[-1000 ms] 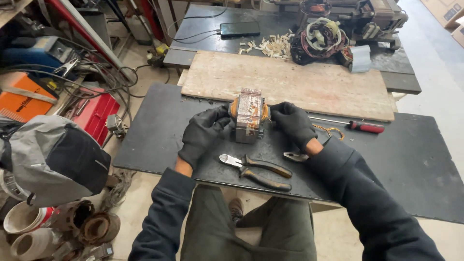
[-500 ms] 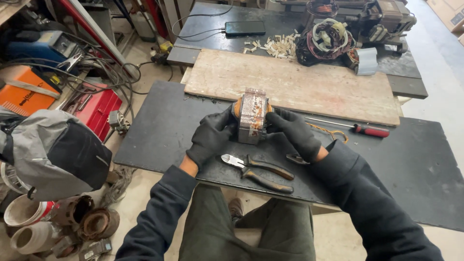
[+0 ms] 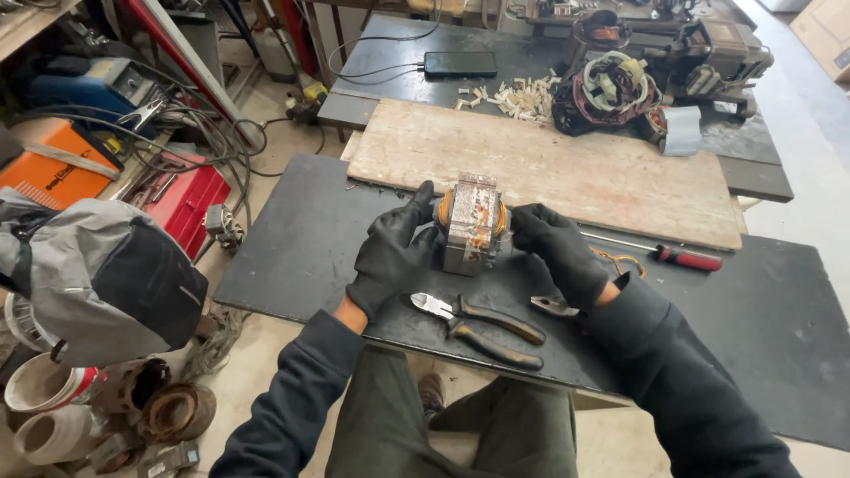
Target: Repairing a motor stator by untangling, cutting, and positioning copper wires
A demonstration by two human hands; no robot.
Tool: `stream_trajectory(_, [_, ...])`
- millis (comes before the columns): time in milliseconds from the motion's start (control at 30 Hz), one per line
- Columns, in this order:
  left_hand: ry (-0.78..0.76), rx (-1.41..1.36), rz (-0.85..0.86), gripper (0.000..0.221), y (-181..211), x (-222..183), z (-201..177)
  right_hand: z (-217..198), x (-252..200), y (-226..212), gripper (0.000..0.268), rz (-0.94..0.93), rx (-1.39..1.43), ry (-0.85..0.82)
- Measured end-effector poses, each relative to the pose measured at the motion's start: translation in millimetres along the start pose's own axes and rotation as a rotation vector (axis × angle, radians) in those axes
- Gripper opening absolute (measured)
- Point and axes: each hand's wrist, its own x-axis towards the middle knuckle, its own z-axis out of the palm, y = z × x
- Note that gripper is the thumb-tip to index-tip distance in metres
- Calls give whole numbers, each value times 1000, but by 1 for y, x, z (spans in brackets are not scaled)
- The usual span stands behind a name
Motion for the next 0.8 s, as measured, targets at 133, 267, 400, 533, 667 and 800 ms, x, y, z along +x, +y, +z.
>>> stream_trajectory(133, [-37, -18, -35, 72, -4, 0, 4, -25, 29, 16, 21, -93, -3, 212])
stream_trajectory(267, [-93, -188, -60, 74, -4, -1, 3, -24, 19, 5, 26, -157, -65, 254])
stream_trajectory(400, [-101, -212, -63, 72, -4, -2, 2, -10, 9, 1, 25, -102, -69, 153])
stream_trajectory(533, [-124, -248, -110, 69, -1, -2, -1, -5, 7, 8, 33, -75, 5, 14])
stream_trajectory(667, [-107, -369, -78, 70, -5, 1, 3, 13, -23, -21, 40, -22, -30, -70])
stream_trajectory(800, [-140, -160, -97, 75, 18, -2, -4, 18, -28, -19, 38, 11, -4, -103])
